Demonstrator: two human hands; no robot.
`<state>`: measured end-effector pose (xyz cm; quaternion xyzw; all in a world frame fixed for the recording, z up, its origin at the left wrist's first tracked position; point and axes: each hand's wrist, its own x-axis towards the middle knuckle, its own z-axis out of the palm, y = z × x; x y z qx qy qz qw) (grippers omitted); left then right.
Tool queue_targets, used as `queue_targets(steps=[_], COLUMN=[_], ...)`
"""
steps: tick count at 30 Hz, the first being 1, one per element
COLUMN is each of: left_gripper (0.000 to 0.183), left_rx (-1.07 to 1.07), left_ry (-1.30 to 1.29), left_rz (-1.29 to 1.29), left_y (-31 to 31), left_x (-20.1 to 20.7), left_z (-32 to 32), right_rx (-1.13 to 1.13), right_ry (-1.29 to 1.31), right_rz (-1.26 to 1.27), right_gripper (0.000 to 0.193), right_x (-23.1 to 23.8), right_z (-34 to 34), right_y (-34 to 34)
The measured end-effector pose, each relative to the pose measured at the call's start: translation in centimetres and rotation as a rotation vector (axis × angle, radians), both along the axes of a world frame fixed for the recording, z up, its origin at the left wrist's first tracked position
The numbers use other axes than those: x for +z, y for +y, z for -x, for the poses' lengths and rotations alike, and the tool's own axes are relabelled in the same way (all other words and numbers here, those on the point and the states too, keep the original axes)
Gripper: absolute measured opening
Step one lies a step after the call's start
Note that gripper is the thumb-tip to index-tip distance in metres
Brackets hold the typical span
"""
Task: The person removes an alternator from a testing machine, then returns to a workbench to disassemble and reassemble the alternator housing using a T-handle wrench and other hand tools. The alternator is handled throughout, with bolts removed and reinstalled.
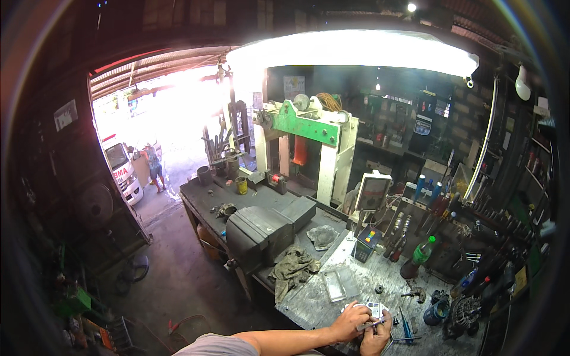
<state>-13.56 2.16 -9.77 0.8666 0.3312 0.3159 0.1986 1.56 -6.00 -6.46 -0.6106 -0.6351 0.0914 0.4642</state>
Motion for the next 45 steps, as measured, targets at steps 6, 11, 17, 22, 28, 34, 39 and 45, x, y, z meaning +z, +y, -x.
queue_targets(steps=[6, 11, 17, 22, 28, 34, 39, 45], left_gripper=[0.041, 0.041, 0.040, 0.030, 0.024, 0.020, 0.019, 0.018], left_rx=[-0.017, 0.004, 0.047, 0.037, 0.049, 0.064, 0.028, 0.159], left_ry=[-0.103, -0.059, 0.027, 0.053, 0.101, 0.087, -0.105, -0.303], left_rz=[-0.018, 0.021, 0.067, 0.058, 0.078, 0.173, 0.182, 0.232], left_y=[-1.0, -1.3, -1.4, -1.5, -1.3, -0.8, -0.7, -0.8], left_x=[0.4, 1.3, 2.5, 3.4, 4.5, 5.4, 5.8, 6.4], left_z=[0.4, 0.4, 0.3, 0.2, 0.0, -0.2, 0.4, 2.3], right_rx=[0.012, 0.083, 0.057, 0.032, 0.018, -0.051, -0.189, -0.365], right_ry=[0.062, 0.113, 0.036, -0.072, -0.169, 0.044, 0.417, 0.018], right_rz=[-0.077, -0.117, -0.112, -0.209, -0.226, -0.149, -0.026, 0.022], right_gripper=[0.025, 0.024, 0.021, 0.021, 0.032, 0.025, 0.036, 0.024], right_x=[0.6, 1.1, 0.6, -1.5, -3.8, -1.9, -0.3, -2.0], right_z=[0.7, 1.1, 0.4, -0.6, -2.7, -4.8, -7.8, -13.9], right_y=[0.1, 0.6, -0.5, -0.6, 0.0, -0.8, -2.1, -8.2])
